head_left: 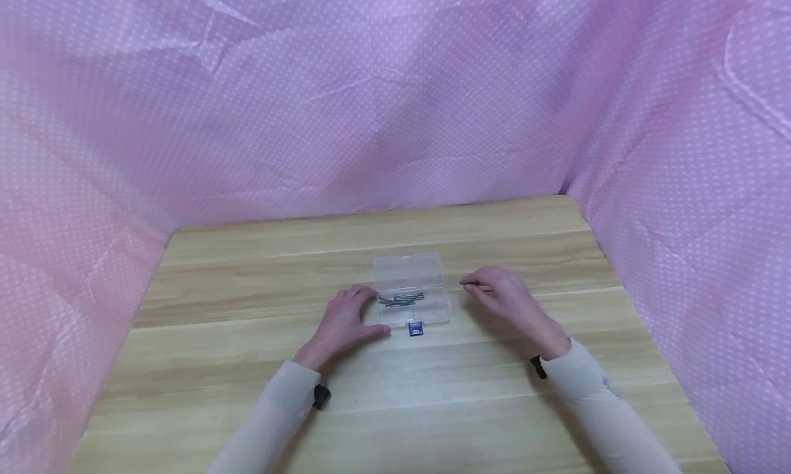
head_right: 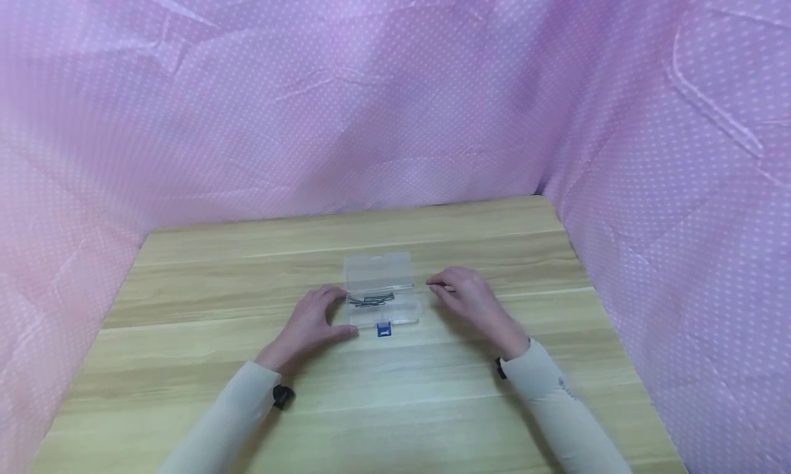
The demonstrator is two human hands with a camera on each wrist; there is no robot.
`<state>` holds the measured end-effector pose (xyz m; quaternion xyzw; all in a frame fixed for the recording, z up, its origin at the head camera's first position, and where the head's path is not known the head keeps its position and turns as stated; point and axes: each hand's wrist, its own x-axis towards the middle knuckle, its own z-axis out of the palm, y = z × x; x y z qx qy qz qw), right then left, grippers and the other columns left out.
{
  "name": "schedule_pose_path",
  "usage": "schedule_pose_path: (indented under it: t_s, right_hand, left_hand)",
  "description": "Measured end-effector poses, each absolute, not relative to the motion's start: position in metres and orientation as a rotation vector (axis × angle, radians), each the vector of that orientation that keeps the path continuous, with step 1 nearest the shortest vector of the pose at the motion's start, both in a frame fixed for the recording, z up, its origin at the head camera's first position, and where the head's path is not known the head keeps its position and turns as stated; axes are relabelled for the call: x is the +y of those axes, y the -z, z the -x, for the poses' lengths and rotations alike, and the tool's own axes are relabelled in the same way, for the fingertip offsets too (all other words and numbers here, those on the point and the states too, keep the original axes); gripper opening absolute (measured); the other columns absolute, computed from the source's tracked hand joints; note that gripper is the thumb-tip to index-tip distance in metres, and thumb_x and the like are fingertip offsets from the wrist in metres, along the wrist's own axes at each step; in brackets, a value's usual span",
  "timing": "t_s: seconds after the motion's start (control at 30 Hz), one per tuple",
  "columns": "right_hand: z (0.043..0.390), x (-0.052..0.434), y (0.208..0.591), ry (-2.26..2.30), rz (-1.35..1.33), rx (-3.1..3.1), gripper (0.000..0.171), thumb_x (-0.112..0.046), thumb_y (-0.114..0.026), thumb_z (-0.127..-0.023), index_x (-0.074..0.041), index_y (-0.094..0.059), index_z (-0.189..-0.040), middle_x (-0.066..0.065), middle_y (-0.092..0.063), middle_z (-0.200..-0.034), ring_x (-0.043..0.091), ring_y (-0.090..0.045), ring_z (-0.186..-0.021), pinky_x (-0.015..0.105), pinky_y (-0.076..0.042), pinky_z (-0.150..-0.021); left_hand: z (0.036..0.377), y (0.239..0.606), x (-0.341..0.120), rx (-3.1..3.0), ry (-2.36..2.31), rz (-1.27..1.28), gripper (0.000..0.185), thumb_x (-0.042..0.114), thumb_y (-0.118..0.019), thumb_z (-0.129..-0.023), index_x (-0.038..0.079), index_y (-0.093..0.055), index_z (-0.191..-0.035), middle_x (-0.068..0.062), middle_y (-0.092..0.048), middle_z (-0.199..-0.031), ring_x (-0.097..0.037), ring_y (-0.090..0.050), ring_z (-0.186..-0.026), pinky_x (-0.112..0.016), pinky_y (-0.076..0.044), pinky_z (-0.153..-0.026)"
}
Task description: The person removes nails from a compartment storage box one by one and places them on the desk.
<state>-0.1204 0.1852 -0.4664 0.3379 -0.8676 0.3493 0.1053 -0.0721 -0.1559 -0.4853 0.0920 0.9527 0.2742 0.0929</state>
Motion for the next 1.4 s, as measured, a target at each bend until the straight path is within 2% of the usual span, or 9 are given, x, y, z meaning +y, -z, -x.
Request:
schedule_pose_path:
  t_s: [0.6,0.9,1.07,1.4]
  right_hand:
    - [0.116,0.127,0.462,-1.041,-1.124,-2.648,0.013,-0.008,-0.078,-0.092,-0.008,-0.078,-0.104,0.002,-0.073,-0.1,0.019,-0.066,-0.095,0.04,-0.056,-0.088]
    - [0.118,0.1,0.466,-0.886,-1.187,-2.69,0.01,-0.011,-0.078,-0.093,-0.012,-0.079,-0.102,-0.002,-0.07,-0.098,0.014,-0.063,-0.091,0.033,-0.055,-0.082]
    - [0.122,0.09,0.47,-0.823,-1.22,-2.711,0.009,-0.013,-0.078,-0.093,-0.013,-0.08,-0.102,-0.003,-0.069,-0.097,0.014,-0.061,-0.091,0.032,-0.054,-0.084]
    - [0.128,0.079,0.472,-0.769,-1.255,-2.788,0.007,-0.015,-0.08,-0.092,-0.014,-0.082,-0.099,-0.006,-0.064,-0.093,0.013,-0.054,-0.085,0.031,-0.049,-0.078]
  left_hand:
    - [0.067,0.484,-0.151,2.849,-0.819,-0.231,0.081,0.054,-0.087,-0.077,0.01,-0.061,-0.139,-0.011,-0.058,-0.145,-0.034,-0.047,-0.135,-0.055,-0.034,-0.115]
    - [0.065,0.487,-0.151,2.831,-0.914,-0.179,0.081,0.049,-0.09,-0.076,0.012,-0.059,-0.142,-0.008,-0.06,-0.143,-0.032,-0.05,-0.13,-0.052,-0.037,-0.112]
    - [0.066,0.487,-0.152,2.831,-0.919,-0.236,0.083,0.047,-0.09,-0.077,0.014,-0.057,-0.145,-0.006,-0.059,-0.145,-0.031,-0.049,-0.131,-0.053,-0.037,-0.112]
    - [0.069,0.487,-0.153,2.8,-0.894,-0.268,0.083,0.047,-0.087,-0.08,0.016,-0.055,-0.15,-0.006,-0.057,-0.149,-0.032,-0.048,-0.133,-0.053,-0.036,-0.113]
